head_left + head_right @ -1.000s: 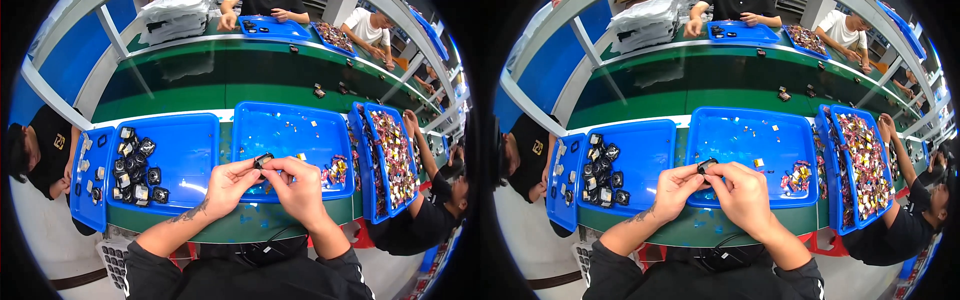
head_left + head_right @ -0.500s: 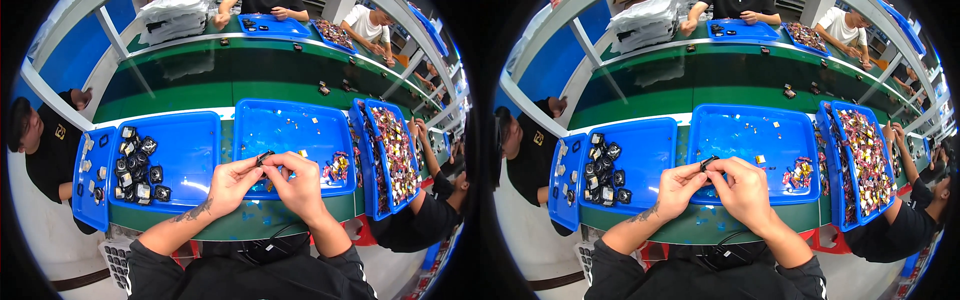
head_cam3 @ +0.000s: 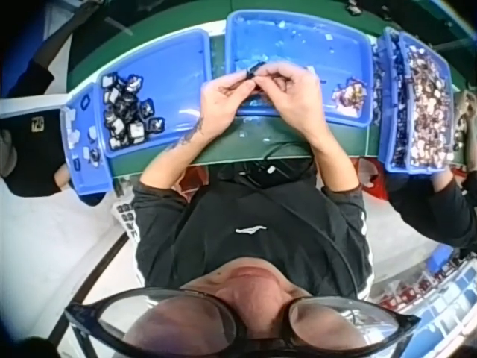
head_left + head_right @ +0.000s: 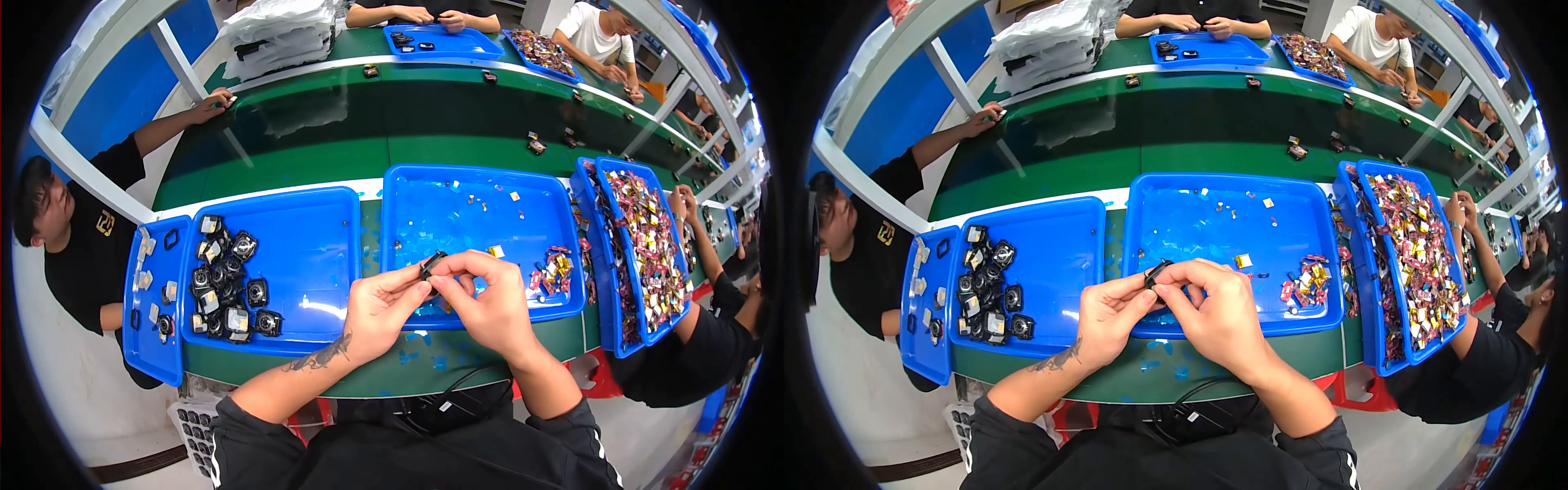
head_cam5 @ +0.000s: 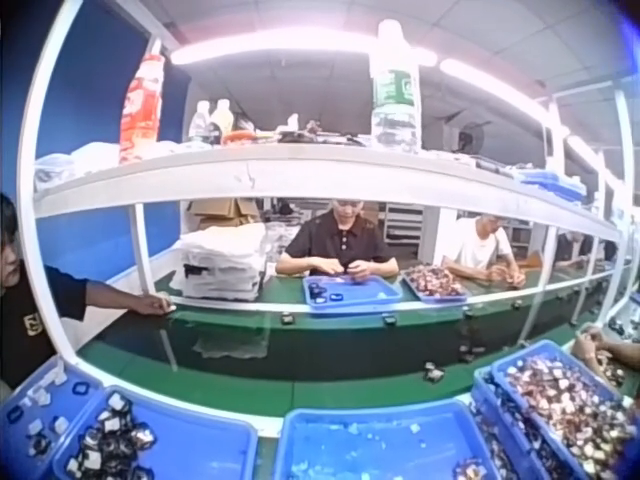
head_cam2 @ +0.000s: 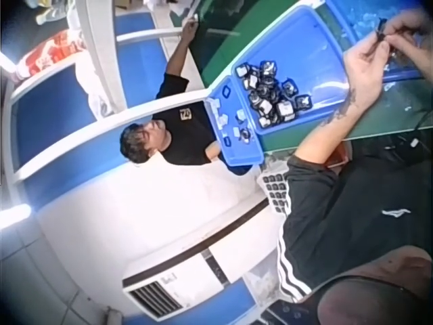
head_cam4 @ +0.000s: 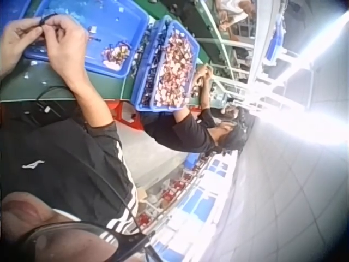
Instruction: Assembling small electronic components into a housing on a production line.
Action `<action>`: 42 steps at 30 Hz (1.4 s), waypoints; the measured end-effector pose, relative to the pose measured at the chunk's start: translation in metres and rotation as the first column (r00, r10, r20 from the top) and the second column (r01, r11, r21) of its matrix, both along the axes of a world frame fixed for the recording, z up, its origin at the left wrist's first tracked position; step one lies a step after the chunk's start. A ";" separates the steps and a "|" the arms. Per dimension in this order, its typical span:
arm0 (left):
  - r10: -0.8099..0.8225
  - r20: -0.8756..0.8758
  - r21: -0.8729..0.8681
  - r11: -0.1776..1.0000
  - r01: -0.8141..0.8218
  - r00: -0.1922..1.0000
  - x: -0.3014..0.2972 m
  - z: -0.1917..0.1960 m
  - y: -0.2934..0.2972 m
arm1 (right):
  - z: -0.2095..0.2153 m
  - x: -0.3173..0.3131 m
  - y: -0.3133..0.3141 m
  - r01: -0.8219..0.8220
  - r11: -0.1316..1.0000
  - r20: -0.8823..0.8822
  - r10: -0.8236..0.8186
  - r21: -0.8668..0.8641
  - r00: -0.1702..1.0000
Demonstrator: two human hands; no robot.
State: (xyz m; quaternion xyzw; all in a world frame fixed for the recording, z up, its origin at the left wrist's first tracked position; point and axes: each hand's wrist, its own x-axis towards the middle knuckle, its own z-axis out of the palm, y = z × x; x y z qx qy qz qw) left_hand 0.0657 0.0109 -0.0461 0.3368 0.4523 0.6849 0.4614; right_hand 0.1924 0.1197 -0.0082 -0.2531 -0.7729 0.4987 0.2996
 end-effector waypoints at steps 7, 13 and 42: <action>-0.017 -0.027 -0.014 1.000 0.016 1.000 0.000 0.002 -0.002 | 0.009 0.001 0.001 0.007 0.997 0.058 -0.012 0.083 0.998; -0.054 0.007 -0.026 0.998 0.054 0.999 -0.003 0.002 0.000 | 0.014 0.002 0.002 0.079 0.941 0.127 -0.127 0.330 0.984; 0.381 -0.886 0.406 0.913 0.044 0.265 -0.011 0.025 -0.009 | 0.015 0.034 -0.004 -0.129 0.969 0.013 0.135 -0.213 0.991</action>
